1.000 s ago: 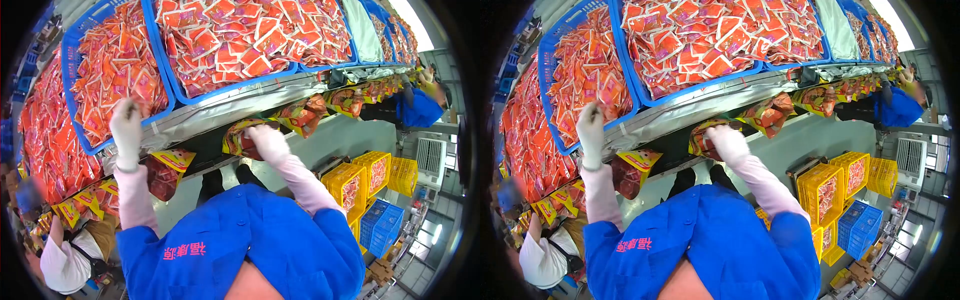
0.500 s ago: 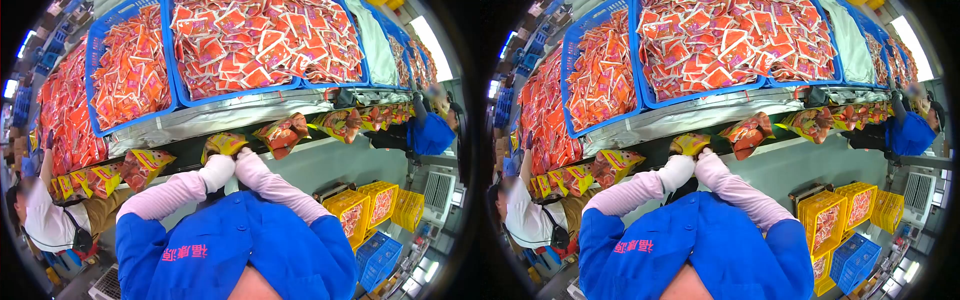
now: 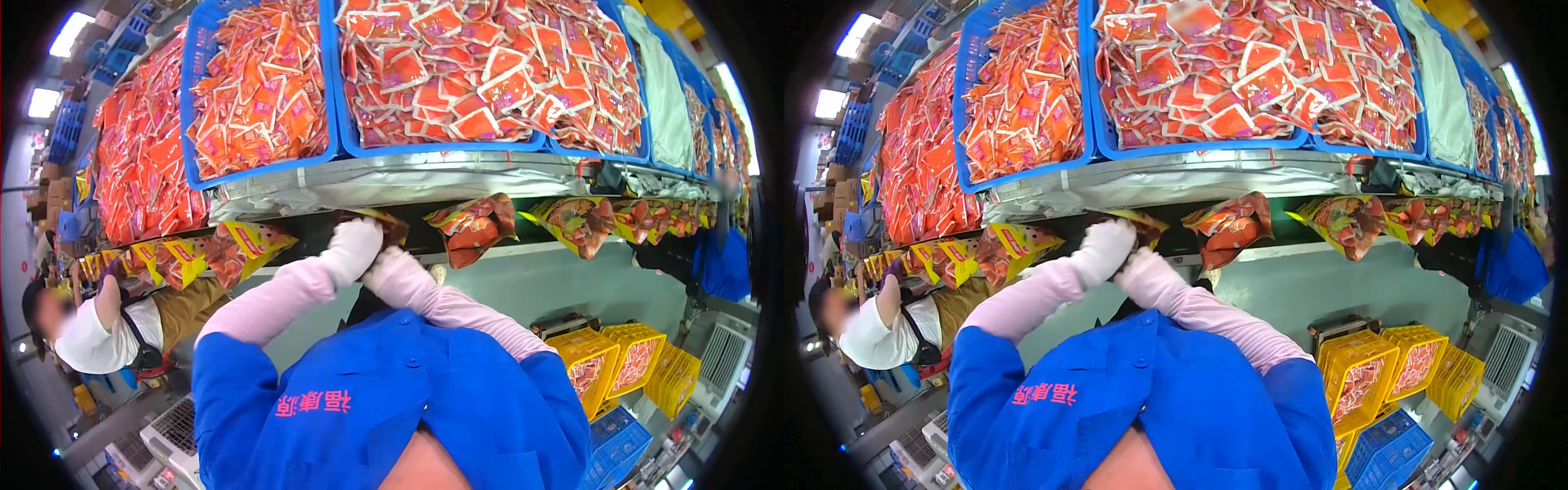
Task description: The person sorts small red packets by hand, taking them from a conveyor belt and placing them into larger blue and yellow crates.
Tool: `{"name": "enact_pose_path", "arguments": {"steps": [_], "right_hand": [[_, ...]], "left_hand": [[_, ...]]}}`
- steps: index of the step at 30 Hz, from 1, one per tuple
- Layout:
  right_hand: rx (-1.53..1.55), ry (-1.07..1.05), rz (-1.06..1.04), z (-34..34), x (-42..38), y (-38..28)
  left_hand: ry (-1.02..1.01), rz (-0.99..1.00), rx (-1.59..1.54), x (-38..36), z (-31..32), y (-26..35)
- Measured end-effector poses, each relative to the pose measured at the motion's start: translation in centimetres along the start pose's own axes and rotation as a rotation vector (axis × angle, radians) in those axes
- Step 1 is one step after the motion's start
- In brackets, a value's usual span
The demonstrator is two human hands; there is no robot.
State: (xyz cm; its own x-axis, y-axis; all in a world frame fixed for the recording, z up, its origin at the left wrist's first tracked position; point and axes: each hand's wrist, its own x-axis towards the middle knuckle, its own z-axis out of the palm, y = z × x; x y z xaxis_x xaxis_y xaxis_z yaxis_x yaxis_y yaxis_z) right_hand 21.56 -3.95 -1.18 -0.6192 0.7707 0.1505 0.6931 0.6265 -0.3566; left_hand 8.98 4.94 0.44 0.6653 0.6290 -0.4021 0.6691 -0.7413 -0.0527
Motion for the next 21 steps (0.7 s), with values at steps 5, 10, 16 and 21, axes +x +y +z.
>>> {"name": "enact_pose_path", "arguments": {"steps": [5,10,16,21], "right_hand": [[0.035,-0.262,-0.086,-0.1,3.7,-1.4],[0.017,0.188,0.341,-11.6,7.0,5.3],[-0.466,0.398,0.834,-10.3,3.1,22.8],[0.308,0.620,0.779,-18.2,3.8,9.7]], "left_hand": [[0.058,-0.202,-0.909,4.5,10.4,-4.0],[-0.166,-0.017,-0.564,-0.5,4.6,-8.2],[0.472,-0.481,-0.393,5.0,-5.1,-19.3],[0.500,-0.450,-0.414,10.3,0.8,-24.9]]}}
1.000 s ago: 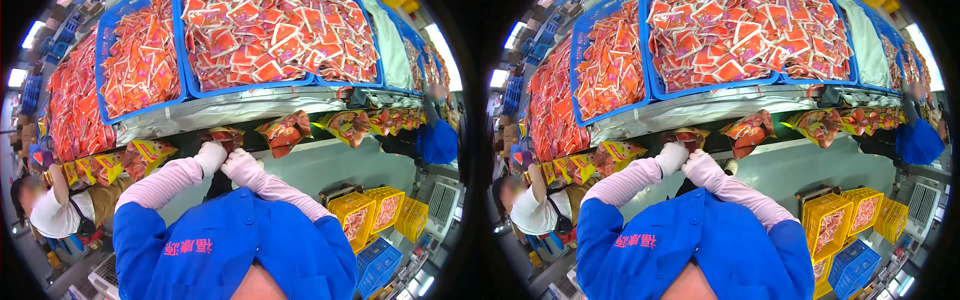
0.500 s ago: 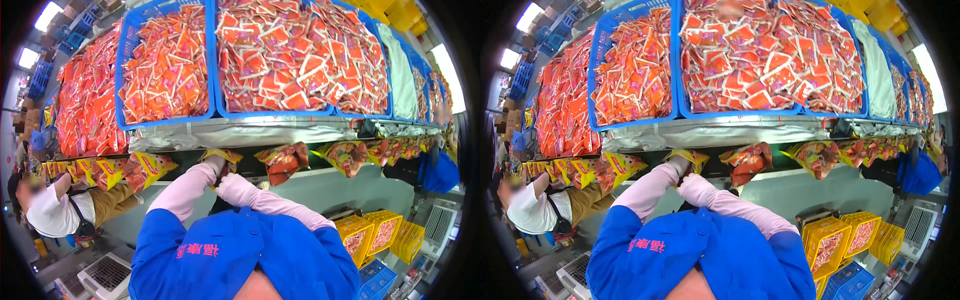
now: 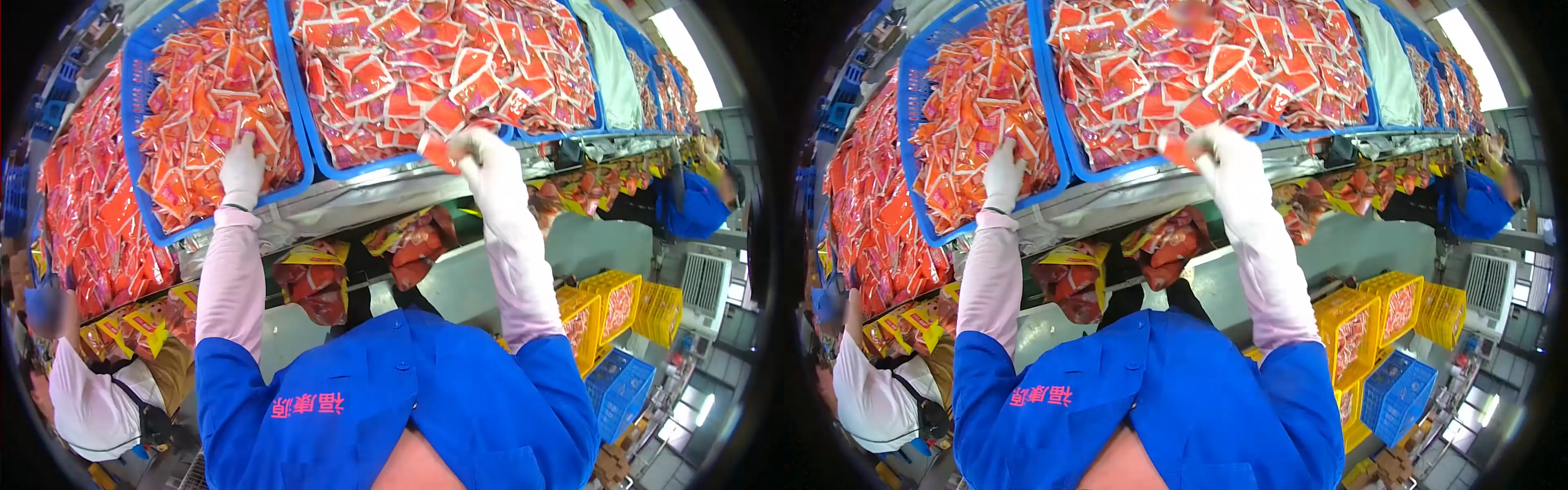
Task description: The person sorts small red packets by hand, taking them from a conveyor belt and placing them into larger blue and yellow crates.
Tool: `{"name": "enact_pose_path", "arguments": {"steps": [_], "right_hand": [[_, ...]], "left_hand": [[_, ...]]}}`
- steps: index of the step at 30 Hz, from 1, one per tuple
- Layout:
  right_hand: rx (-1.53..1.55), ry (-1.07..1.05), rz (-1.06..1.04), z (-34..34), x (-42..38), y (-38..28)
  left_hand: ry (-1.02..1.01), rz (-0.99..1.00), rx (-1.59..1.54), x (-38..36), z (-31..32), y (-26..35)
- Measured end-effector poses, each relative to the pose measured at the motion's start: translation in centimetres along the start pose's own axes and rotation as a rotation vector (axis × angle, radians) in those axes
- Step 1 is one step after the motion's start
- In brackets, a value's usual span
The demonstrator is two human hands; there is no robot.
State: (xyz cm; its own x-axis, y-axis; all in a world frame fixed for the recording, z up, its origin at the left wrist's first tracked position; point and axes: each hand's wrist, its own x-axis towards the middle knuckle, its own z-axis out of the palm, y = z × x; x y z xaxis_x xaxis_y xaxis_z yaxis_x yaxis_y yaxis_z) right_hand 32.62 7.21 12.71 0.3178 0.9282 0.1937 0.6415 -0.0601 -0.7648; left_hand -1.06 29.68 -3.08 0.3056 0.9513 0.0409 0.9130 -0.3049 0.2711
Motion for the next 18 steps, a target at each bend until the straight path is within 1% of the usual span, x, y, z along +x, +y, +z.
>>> {"name": "enact_pose_path", "arguments": {"steps": [1,3,4,5,6,7,8,9,10,11,12,13,15,16,17,18], "right_hand": [[-0.016,-0.096,-0.049,-0.6,-1.5,-0.3],[-0.008,-0.378,0.031,-0.2,-4.2,-0.8],[-0.026,-0.442,-0.025,1.3,-5.7,0.9],[-0.039,-0.503,-0.081,3.1,-7.0,2.9],[-0.212,-0.597,-0.176,4.4,-7.3,2.8],[-0.385,-0.686,-0.276,5.8,-7.6,2.6],[-0.469,-0.684,-0.406,7.6,-7.7,3.5],[-0.593,-0.742,-0.374,10.1,-7.9,4.2],[-0.525,-0.675,-0.345,10.0,-8.2,3.8],[-0.459,-0.609,-0.315,9.4,-8.5,3.2],[-0.417,-0.647,-0.255,8.1,-8.6,1.9],[-0.407,-0.648,-0.263,7.4,-9.3,2.3],[-0.624,-0.987,-0.505,6.4,-10.9,3.6],[-0.786,-0.875,-0.699,7.8,-12.4,4.9],[-0.959,-0.701,-0.782,9.9,-13.8,6.1],[-0.850,-0.765,-0.752,10.5,-14.1,5.4]], "left_hand": [[0.046,0.021,-0.053,-0.3,-0.1,-0.6],[0.192,0.010,-0.220,-1.6,-0.2,-2.2],[0.349,0.046,-0.252,-2.9,-1.2,-1.9],[0.228,-0.039,-0.414,-4.3,-3.3,-0.7],[0.104,-0.129,-0.573,-6.2,-6.0,1.0],[0.063,-0.040,-0.707,-8.4,-8.6,3.7],[0.024,0.053,-0.838,-11.1,-10.9,7.4],[-0.160,0.303,-1.130,-15.6,-12.7,12.4],[-0.270,0.523,-1.115,-16.6,-11.9,13.6],[-0.274,0.528,-0.779,-18.9,-10.4,14.5],[-0.198,0.587,-0.594,-20.4,-8.7,15.8],[-0.221,0.540,-0.449,-21.6,-6.6,16.5],[-0.445,0.488,-0.120,-21.8,-3.8,17.5],[-0.430,0.488,-0.110,-21.9,-0.7,17.8],[-0.483,0.443,0.080,-21.6,3.3,18.0],[-0.529,0.392,0.266,-20.5,5.5,18.4]]}}
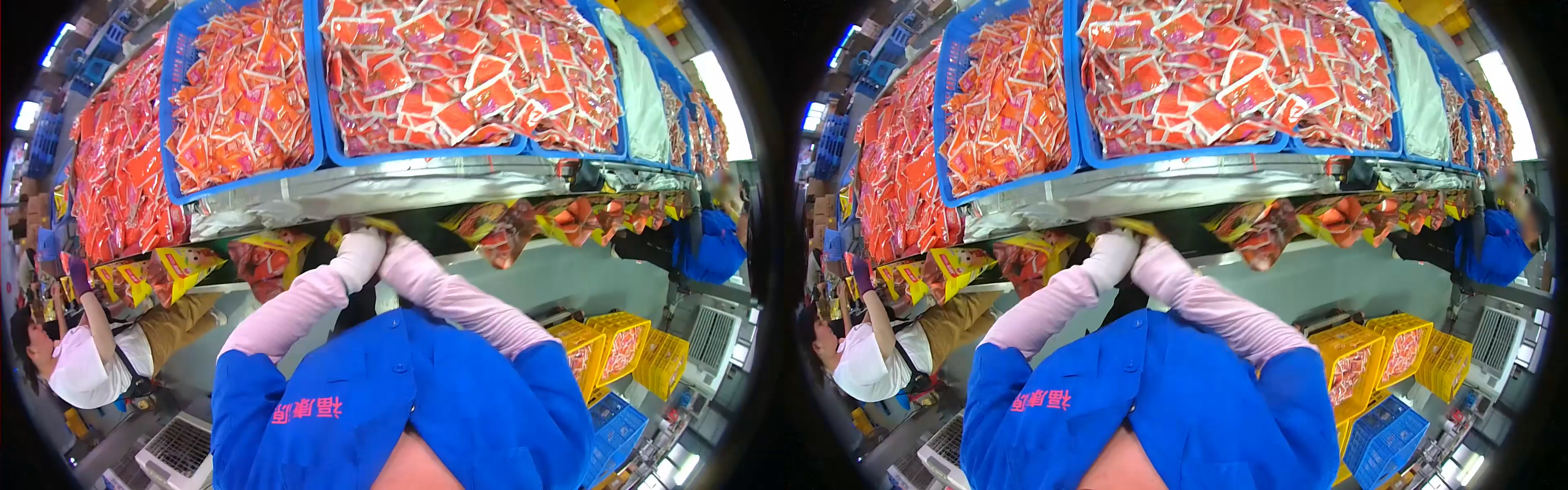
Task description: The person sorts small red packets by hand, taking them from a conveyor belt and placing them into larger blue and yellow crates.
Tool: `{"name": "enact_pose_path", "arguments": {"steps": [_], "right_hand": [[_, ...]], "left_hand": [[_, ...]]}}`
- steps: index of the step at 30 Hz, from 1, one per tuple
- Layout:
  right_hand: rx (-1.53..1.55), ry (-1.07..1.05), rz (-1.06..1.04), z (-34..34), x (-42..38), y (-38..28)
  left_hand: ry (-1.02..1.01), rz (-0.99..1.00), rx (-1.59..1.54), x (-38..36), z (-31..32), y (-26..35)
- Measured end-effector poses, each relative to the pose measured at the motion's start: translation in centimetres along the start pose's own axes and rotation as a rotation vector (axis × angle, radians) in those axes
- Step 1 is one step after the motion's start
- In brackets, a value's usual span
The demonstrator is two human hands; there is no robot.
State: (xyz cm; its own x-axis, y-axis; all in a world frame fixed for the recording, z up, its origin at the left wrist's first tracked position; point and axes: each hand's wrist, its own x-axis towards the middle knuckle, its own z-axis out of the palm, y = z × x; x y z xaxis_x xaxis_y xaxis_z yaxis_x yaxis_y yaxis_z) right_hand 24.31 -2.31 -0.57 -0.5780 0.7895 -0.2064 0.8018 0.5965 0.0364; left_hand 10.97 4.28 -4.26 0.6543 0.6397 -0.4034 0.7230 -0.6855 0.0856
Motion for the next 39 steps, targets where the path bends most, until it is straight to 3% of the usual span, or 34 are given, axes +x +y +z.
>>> {"name": "enact_pose_path", "arguments": {"steps": [1,3,4,5,6,9,10,11,13,15,17,18,19,20,21,22,23,24,25,26,28,29,30,31,32,33,34,36,37,38,39], "right_hand": [[0.117,-0.015,-0.030,-0.3,0.5,-0.3],[0.212,0.054,-0.053,-1.6,1.4,-0.7],[0.197,0.062,-0.097,-0.8,1.8,-1.0],[0.192,0.062,-0.148,0.3,1.9,-2.0],[0.200,0.071,-0.144,0.9,2.0,-2.8],[0.178,0.123,-0.101,-1.0,2.3,-1.6],[0.153,0.079,-0.071,-1.1,2.6,-0.9],[0.170,0.126,-0.085,-2.5,2.6,-0.1],[0.159,0.109,-0.121,-2.9,3.1,0.1],[0.120,-0.039,-0.210,-4.1,3.8,-0.6],[0.174,-0.006,-0.220,-2.7,4.3,-1.9],[0.289,0.225,-0.267,-0.8,4.5,-1.6],[0.509,0.189,-0.264,-4.0,4.8,0.3],[0.668,0.232,-0.051,-7.5,4.8,2.6],[0.549,0.364,0.191,-9.8,4.5,5.8],[0.517,0.540,0.593,-10.0,4.6,9.3],[0.689,0.882,0.792,-6.3,4.9,14.3],[0.069,0.614,0.877,-8.8,3.8,17.3],[-0.001,0.482,0.961,-6.8,3.7,20.3],[0.017,0.307,0.978,-5.9,4.2,21.6],[-0.002,0.306,0.982,-2.2,5.5,23.7],[-0.038,0.323,0.976,-0.9,5.7,23.9],[-0.009,0.425,0.947,-2.2,5.0,23.0],[0.029,0.524,0.924,-4.9,4.2,21.5],[0.042,0.765,0.765,-6.9,3.0,19.9],[0.294,0.752,0.777,-9.5,1.5,17.8],[0.857,0.655,0.916,-13.9,-0.2,14.3],[0.926,0.445,0.871,-14.7,-3.9,10.9],[0.931,0.522,0.650,-13.2,-5.7,9.6],[1.083,0.436,0.582,-12.6,-5.8,8.1],[0.894,0.370,0.494,-10.9,-5.4,6.9]], "left_hand": [[-0.247,0.004,-0.055,2.1,-0.7,-0.3],[-0.289,0.044,0.186,5.5,5.1,-1.9],[-0.054,0.091,0.487,4.6,5.2,-1.6],[0.337,-0.371,-0.302,9.2,18.7,-5.0],[0.339,-0.373,-0.298,9.1,18.2,-5.3],[-0.365,-0.149,0.220,6.1,8.2,-5.1],[-0.271,0.060,-0.016,1.3,-3.6,-3.8],[-0.324,-0.109,-0.426,1.3,0.1,-6.2],[-0.127,0.017,-0.396,-3.2,-3.3,-5.1],[-0.307,0.080,-0.075,-0.5,6.6,-8.0],[-0.100,-0.137,-1.034,-0.5,7.3,-8.7],[-0.255,-0.070,-0.681,-1.5,2.9,-7.6],[-0.359,0.004,-0.312,-2.1,-2.0,-6.6],[0.109,0.242,-0.180,-2.4,1.3,-7.7],[-0.047,0.023,-0.248,-2.1,0.9,-7.1],[-0.112,0.215,-0.151,-4.5,-4.0,-8.3],[-0.240,0.334,-0.228,-4.9,-8.4,-9.8],[-0.179,0.398,-0.491,-5.4,-10.5,-11.9],[-0.182,0.323,-0.738,-5.2,-13.9,-13.4],[0.117,0.316,-0.793,-4.3,-14.8,-15.1],[0.519,-0.071,-0.685,0.5,-14.2,-18.8],[0.483,-0.273,-0.469,3.3,-14.9,-20.5],[0.682,-0.362,-0.301,6.8,-12.2,-22.7],[0.614,-0.460,-0.318,9.7,-10.5,-24.5],[0.646,-0.469,-0.342,12.1,-8.3,-26.0],[0.628,-0.469,-0.346,12.6,-7.8,-26.4],[0.677,-0.485,-0.402,13.0,-7.5,-26.6],[0.757,-0.425,-0.623,13.6,-6.4,-28.3],[0.778,-0.397,-0.746,13.9,-5.4,-29.5],[0.781,-0.408,-0.777,13.2,-5.4,-30.1],[0.785,-0.420,-0.802,12.2,-5.7,-30.5]]}}
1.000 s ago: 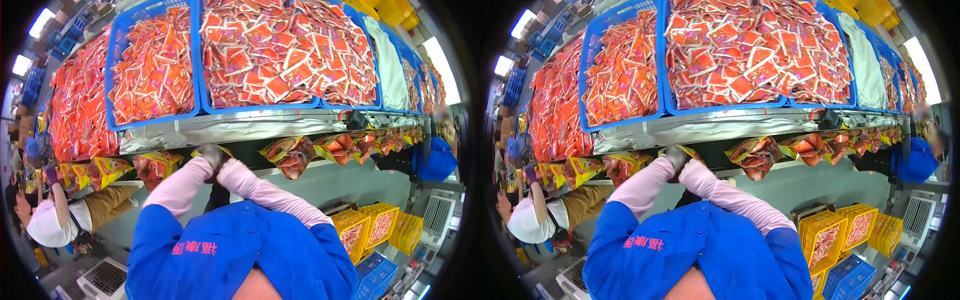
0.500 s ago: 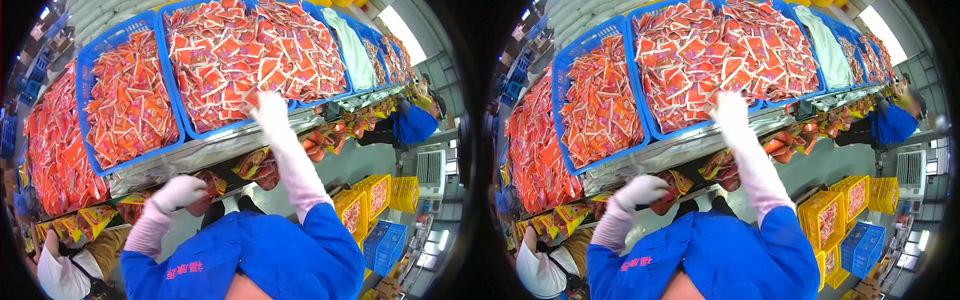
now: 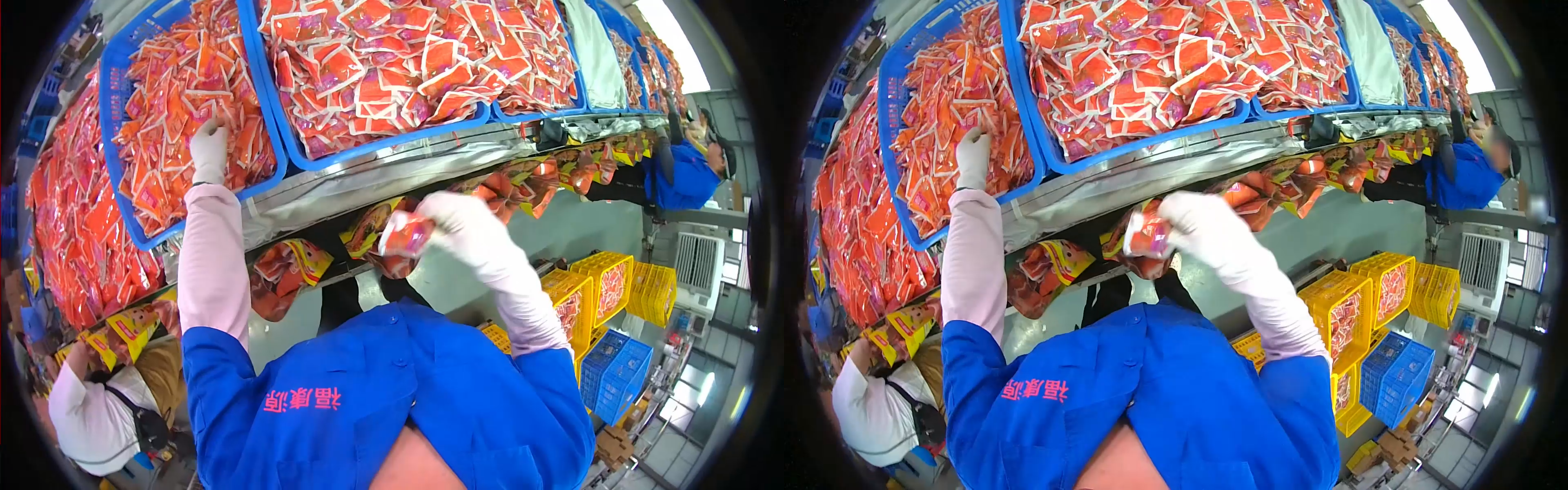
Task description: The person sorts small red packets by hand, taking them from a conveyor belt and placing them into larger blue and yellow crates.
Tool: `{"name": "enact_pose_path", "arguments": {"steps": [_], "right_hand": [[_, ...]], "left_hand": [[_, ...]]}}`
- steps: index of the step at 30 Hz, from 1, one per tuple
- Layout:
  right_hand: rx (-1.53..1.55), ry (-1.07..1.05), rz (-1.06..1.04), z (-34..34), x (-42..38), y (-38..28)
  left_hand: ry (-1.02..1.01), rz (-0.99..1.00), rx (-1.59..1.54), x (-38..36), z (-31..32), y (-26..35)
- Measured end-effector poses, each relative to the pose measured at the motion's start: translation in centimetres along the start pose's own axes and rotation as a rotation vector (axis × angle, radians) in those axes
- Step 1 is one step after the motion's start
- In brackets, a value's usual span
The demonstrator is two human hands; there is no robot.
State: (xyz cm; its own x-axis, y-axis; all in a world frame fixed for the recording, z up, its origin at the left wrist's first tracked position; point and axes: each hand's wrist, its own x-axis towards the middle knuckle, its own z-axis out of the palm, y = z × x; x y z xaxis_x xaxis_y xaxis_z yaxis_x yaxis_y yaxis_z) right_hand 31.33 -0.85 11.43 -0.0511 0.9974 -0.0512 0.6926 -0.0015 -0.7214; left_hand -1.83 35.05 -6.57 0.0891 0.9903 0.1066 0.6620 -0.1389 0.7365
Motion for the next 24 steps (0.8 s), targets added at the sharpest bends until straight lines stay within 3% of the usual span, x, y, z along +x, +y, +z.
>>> {"name": "enact_pose_path", "arguments": {"steps": [1,2,3,5,6,7,9,10,11,13,16,18,20,22,23,24], "right_hand": [[-0.235,-0.093,-0.131,1.1,0.0,0.3],[-0.393,-0.196,-0.189,3.1,0.2,0.8],[-0.475,-0.385,-0.131,6.0,1.0,1.5],[-0.568,-0.564,-0.026,11.4,2.1,3.4],[-0.556,-0.651,-0.009,12.2,2.9,3.0],[-0.559,-0.645,-0.050,12.4,3.4,2.9],[-0.657,-0.430,-0.132,12.2,2.5,3.3],[-0.660,-0.458,-0.186,10.1,2.3,2.7],[-0.623,-0.514,-0.196,8.0,1.8,2.1],[-0.558,-0.601,-0.291,6.2,1.5,2.0],[-0.831,-0.719,-0.480,8.6,0.2,2.6],[-0.817,-0.745,-0.438,10.5,0.0,1.5],[-0.708,-0.822,-0.552,11.9,0.0,1.6],[-0.509,-0.513,-0.593,13.7,-0.6,2.0],[-0.637,-0.539,-0.658,14.4,-0.3,2.1],[-0.651,-0.539,-0.672,12.7,0.6,0.9]], "left_hand": [[0.010,-0.006,0.014,-1.1,-1.6,1.5],[0.035,-0.063,-0.161,-2.7,-3.2,2.9],[0.069,-0.117,-0.332,-4.7,-4.4,4.6],[0.042,-0.001,-0.466,-8.7,-6.2,7.2],[-0.068,-0.070,-0.548,-12.2,-8.5,12.3],[-0.033,0.004,-0.546,-14.5,-8.3,12.6],[-0.374,-0.224,-0.608,-21.1,-10.5,19.0],[-0.511,-0.272,-0.658,-24.1,-10.1,20.4],[-0.477,0.124,-0.393,-26.6,-8.3,20.7],[-0.450,0.388,-0.228,-30.0,-4.5,20.9],[-0.541,0.434,0.136,-32.0,0.9,18.6],[-0.874,0.368,0.489,-32.0,4.9,17.0],[-1.020,0.274,0.619,-30.6,8.4,13.9],[-0.794,0.168,0.688,-27.9,10.8,12.1],[-0.819,0.375,0.666,-27.4,10.3,11.2],[-0.807,0.455,0.647,-27.6,10.2,9.8]]}}
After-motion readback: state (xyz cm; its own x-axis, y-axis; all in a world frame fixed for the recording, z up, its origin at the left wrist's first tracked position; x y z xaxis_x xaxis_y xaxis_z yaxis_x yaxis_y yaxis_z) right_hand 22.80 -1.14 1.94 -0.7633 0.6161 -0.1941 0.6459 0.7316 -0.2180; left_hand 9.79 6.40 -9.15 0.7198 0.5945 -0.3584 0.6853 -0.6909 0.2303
